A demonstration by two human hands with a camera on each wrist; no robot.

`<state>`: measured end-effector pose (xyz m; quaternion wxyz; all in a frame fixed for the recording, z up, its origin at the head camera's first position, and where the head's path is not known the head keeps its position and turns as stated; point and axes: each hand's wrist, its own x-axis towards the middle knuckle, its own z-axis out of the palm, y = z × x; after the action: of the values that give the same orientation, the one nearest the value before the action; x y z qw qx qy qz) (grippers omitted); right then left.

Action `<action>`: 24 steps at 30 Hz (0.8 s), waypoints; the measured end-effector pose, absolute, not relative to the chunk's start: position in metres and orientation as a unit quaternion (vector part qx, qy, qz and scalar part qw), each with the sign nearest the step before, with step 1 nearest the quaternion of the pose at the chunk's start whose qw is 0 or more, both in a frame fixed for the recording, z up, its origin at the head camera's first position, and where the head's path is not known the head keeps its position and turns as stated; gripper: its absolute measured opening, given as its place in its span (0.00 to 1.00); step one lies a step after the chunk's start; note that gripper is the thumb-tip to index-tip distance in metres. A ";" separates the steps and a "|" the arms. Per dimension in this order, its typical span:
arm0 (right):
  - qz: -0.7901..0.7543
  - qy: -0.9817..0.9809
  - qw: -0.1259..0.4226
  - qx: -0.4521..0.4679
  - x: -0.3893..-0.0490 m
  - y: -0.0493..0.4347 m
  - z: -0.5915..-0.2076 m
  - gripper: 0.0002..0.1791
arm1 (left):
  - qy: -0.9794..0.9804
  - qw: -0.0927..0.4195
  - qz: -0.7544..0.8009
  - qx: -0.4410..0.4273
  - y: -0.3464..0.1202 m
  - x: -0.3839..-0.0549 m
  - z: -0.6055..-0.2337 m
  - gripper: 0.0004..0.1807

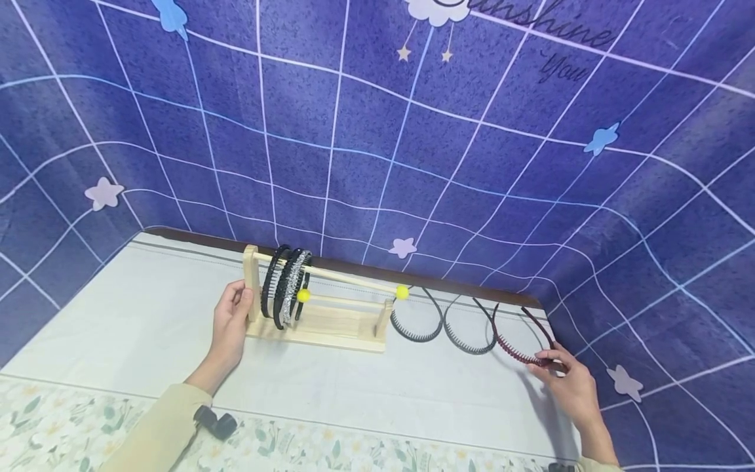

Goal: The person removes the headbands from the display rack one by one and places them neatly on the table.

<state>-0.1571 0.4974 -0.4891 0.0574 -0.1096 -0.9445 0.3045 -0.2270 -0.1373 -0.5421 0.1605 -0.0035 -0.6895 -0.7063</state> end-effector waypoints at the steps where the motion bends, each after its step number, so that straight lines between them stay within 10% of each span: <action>1: 0.301 -0.945 0.058 -0.110 -0.158 0.498 -0.490 0.28 | -0.690 0.160 -0.706 -0.004 -0.137 -0.227 -0.542 0.20; 24: 0.239 -0.964 0.038 -0.107 -0.168 0.522 -0.503 0.25 | -0.680 0.169 -0.713 0.000 -0.137 -0.228 -0.543 0.17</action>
<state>-0.1679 0.5216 -0.5033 0.0378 -0.1069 -0.9645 0.2386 -0.2281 -0.1368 -0.5428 0.1694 -0.0003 -0.6801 -0.7133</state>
